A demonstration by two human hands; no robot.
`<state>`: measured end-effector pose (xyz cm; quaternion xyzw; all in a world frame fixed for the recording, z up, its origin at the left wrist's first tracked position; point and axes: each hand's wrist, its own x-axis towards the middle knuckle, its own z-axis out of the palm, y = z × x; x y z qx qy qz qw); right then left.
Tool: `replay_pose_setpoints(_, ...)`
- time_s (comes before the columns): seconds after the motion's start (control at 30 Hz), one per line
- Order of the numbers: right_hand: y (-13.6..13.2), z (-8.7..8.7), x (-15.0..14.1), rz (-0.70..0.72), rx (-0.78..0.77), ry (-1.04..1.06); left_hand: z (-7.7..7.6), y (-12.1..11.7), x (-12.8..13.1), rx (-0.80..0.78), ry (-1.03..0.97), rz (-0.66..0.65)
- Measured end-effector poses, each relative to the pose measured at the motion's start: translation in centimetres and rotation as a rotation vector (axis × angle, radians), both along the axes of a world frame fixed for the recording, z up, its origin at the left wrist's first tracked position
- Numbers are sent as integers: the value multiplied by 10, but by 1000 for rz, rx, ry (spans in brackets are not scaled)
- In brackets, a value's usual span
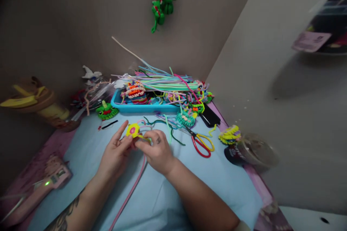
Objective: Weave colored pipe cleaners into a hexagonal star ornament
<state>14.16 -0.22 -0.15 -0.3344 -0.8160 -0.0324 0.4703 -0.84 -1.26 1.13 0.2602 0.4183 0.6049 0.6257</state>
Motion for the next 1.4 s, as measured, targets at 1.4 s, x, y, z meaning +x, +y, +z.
replay_pose_setpoints(1.4, 9, -11, -14, 36, -773, 601, -7, 0, 4, 131, 301, -11)
